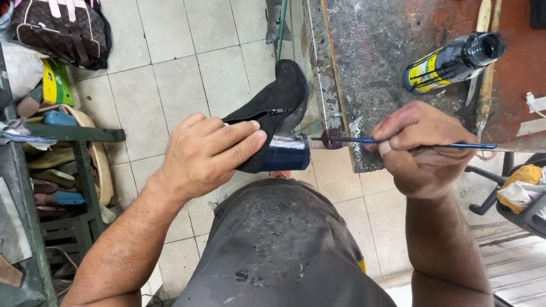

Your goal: The person paints the heel and sole of a black boot with dark paint using a small brush. They dip the brush into a bottle of paint multiple times to continue the application. After finishing, they place the boot on a table and put the paint bottle away on a shelf.

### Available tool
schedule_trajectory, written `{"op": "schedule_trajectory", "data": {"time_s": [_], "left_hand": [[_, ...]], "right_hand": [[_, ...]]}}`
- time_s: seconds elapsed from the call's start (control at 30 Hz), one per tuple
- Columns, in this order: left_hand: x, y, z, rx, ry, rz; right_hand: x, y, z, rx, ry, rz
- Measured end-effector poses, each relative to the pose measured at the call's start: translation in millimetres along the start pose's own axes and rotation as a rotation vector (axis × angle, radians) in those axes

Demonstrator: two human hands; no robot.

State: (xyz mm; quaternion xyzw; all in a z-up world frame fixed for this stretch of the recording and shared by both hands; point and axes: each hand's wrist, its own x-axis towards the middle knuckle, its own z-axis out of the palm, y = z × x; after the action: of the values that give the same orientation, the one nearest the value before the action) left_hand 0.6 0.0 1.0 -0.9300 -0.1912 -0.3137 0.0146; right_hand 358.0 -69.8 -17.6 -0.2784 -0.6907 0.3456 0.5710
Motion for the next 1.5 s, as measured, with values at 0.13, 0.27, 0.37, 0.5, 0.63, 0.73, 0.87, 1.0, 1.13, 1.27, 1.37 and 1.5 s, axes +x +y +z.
{"op": "schedule_trajectory", "data": {"time_s": [0.13,0.27,0.37,0.5,0.63,0.73,0.87,1.0,1.13,1.27,1.37,1.5], "left_hand": [[3.7,2.0,-3.4,0.014,0.078,0.058],[4.3,3.5,-7.2,0.033,0.081,0.099],[3.0,5.8,-8.0,0.034,0.103,0.1],[6.3,3.9,-6.4,0.062,0.116,0.114],[5.7,4.7,-3.3,0.086,0.108,0.111],[6.2,7.5,-2.9,0.071,0.114,0.102],[7.8,7.9,-1.4,0.067,0.105,0.102],[10.7,8.2,-1.1,0.058,0.1,0.099],[12.7,9.8,0.2,0.062,0.121,0.108],[11.4,9.2,0.9,0.072,0.068,0.098],[7.8,9.0,4.9,0.034,0.011,0.002],[3.5,4.2,8.0,-0.059,-0.176,-0.142]], "right_hand": [[-2.6,-4.2,6.6,0.213,-0.016,0.06],[22.2,-15.8,18.7,-0.337,0.156,0.049],[14.9,-18.3,19.7,-0.042,0.044,0.051],[14.3,-21.0,30.1,-0.114,0.132,0.055],[5.5,2.3,14.8,-0.09,0.078,-0.061],[27.3,-23.5,41.8,0.263,-0.058,0.001],[4.2,7.5,24.0,0.11,0.012,-0.124],[8.4,9.9,36.1,-0.012,0.113,-0.146],[18.0,8.7,38.8,-0.125,0.167,-0.042],[15.4,-11.5,51.6,-0.065,0.125,-0.085],[6.2,-9.0,50.1,-0.092,-0.079,-0.137],[16.7,-5.0,41.8,-0.018,-0.026,-0.091]]}}
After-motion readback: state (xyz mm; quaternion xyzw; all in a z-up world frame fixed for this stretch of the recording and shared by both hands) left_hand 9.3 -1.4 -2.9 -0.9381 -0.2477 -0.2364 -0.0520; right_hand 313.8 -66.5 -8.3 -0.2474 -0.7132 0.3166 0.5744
